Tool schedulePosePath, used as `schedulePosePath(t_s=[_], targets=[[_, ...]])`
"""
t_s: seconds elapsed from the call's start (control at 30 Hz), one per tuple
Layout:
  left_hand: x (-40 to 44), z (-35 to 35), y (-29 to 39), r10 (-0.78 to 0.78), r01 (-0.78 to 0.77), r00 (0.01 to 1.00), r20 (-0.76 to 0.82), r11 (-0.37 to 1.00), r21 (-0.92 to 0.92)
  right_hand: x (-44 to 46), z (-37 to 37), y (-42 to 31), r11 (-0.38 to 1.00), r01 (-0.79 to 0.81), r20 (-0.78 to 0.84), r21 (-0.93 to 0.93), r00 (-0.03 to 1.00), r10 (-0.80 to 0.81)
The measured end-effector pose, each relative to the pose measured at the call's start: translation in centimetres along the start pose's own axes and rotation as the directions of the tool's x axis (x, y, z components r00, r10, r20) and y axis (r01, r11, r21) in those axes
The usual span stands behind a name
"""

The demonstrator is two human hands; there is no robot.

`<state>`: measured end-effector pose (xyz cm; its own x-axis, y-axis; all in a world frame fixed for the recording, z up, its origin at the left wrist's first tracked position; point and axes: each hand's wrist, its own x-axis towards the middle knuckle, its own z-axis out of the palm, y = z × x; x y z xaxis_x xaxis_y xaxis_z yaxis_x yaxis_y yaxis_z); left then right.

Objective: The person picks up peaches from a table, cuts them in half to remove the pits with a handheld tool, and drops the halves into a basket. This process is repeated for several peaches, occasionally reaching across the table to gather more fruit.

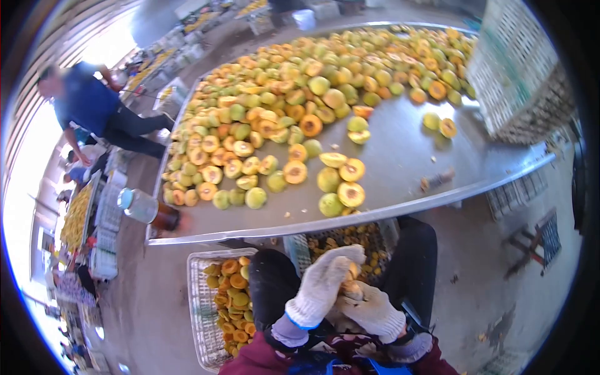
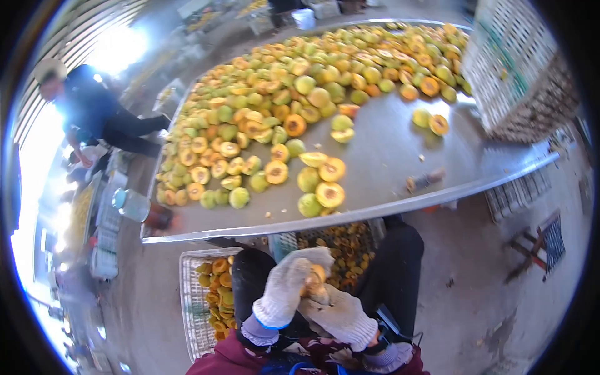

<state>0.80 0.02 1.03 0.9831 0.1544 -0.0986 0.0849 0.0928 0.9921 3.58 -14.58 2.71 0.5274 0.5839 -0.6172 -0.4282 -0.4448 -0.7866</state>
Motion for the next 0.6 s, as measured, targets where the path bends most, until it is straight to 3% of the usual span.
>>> schedulePosePath(t_s=[0.07, 0.1, 0.23, 0.27, 0.33, 0.47, 0.53, 0.57, 0.6], targets=[[0.4, -0.3, -0.2, -0.055, 0.072, 0.994, 0.092, 0.98, -0.184, 2.1, 0.1, 3.7, 0.999, 0.032, -0.021, -0.033, 0.999, -0.033], [0.4, -0.1, 0.0, -0.079, 0.099, 0.993, 0.093, 0.966, -0.24, 1.8, 0.4, 3.8, 0.997, 0.065, -0.079, 0.048, 0.995, -0.061], [-0.2, -0.1, 0.0, -0.106, 0.135, 0.99, 0.098, 0.919, -0.37, 2.0, 0.8, 4.1, 0.981, 0.103, -0.181, 0.163, 0.981, -0.073], [-0.4, 0.0, -0.2, -0.059, 0.081, 0.996, 0.072, 0.929, -0.362, 2.0, 0.8, 3.8, 0.982, 0.115, -0.172, 0.151, 0.981, -0.088], [-0.9, -0.3, -0.5, -0.002, 0.014, 0.999, 0.035, 0.935, -0.354, 2.0, 1.0, 3.8, 0.949, 0.195, -0.308, 0.247, 0.944, -0.114], [-1.6, -2.1, -1.4, -0.068, 0.086, 0.993, 0.096, 0.978, -0.192, 4.2, 0.5, 7.0, 0.91, 0.342, -0.421, 0.236, 0.88, -0.222], [-2.1, -2.5, -2.1, -0.125, 0.118, 0.988, 0.087, 0.99, 0.082, 3.6, 0.4, 6.2, 0.89, 0.375, -0.444, 0.258, 0.865, -0.235], [-2.2, -2.9, -2.2, -0.125, 0.118, 0.988, 0.088, 0.99, 0.081, 3.0, 0.5, 5.5, 0.889, 0.361, -0.448, 0.281, 0.869, -0.212], [-2.3, -3.3, -1.7, -0.225, 0.216, 0.955, 0.193, 0.974, 0.065, 2.5, 0.5, 4.9, 0.887, 0.348, -0.451, 0.304, 0.872, -0.188]])
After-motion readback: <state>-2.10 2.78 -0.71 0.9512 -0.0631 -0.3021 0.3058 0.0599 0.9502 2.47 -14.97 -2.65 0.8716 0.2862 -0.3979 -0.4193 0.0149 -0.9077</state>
